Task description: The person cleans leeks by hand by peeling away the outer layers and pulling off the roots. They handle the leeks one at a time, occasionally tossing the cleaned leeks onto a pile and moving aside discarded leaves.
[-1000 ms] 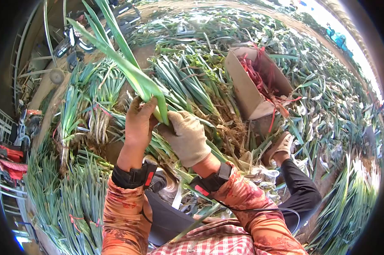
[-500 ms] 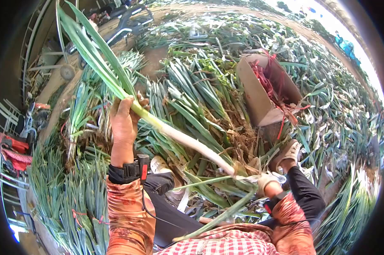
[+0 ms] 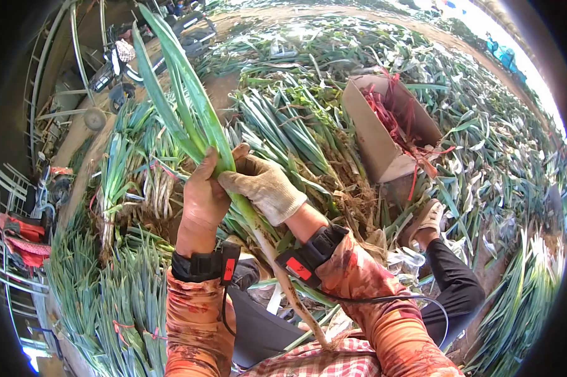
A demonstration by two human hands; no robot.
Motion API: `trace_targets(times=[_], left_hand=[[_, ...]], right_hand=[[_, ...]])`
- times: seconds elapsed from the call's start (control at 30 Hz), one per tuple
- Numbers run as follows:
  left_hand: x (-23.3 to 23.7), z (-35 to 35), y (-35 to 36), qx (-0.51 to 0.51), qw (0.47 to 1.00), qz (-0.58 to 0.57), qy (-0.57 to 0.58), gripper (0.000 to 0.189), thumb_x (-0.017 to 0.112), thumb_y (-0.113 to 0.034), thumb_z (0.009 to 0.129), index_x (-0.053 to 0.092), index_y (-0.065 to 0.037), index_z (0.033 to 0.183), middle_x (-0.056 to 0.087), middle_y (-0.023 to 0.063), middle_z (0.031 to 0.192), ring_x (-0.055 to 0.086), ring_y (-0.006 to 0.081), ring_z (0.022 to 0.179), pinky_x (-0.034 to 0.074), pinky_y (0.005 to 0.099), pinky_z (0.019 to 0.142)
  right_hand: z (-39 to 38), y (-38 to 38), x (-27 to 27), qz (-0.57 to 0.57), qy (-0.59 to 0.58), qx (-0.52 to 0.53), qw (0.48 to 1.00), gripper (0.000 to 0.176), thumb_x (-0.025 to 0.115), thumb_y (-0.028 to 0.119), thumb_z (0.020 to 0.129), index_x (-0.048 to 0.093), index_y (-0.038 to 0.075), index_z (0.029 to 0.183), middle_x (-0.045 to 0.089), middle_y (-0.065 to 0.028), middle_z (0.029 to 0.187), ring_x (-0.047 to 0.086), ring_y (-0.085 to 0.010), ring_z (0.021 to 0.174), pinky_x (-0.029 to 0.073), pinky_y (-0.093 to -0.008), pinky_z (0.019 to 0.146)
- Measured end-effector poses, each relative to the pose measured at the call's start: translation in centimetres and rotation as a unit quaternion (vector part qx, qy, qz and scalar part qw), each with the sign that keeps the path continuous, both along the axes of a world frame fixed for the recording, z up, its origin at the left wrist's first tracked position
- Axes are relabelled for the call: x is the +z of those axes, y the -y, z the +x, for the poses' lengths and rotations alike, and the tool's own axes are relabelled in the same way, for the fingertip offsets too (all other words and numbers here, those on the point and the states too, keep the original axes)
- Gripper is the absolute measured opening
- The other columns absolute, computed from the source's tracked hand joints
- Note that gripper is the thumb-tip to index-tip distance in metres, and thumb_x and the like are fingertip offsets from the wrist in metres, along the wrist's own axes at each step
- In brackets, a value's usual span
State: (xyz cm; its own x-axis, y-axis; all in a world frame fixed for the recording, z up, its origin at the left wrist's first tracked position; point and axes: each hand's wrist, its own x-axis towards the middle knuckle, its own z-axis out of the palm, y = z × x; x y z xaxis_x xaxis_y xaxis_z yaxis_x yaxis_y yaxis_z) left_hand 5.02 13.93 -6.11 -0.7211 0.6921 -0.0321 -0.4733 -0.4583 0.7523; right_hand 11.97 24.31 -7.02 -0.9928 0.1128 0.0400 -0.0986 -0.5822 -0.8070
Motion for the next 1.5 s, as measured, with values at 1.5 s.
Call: trace_targets(times=[1.5], left_hand=[[-2.4, 0.5, 0.5, 0.123, 0.978, -0.171, -0.003, 0.022, 0.056, -0.012, 0.085, 0.053, 0.002, 0.102, 0.062, 0.0126, 0.086, 0.063, 0.0220, 0.077, 0.052, 0.0300, 0.066]], right_hand=[[2.9, 1.0, -2.3, 0.504, 0.081, -0.180, 0.841, 0.024, 0.066, 0.020, 0.072, 0.064, 0.005, 0.090, 0.064, -0.0131, 0.082, 0.062, -0.0255, 0.075, 0.048, -0.0310, 0.067]])
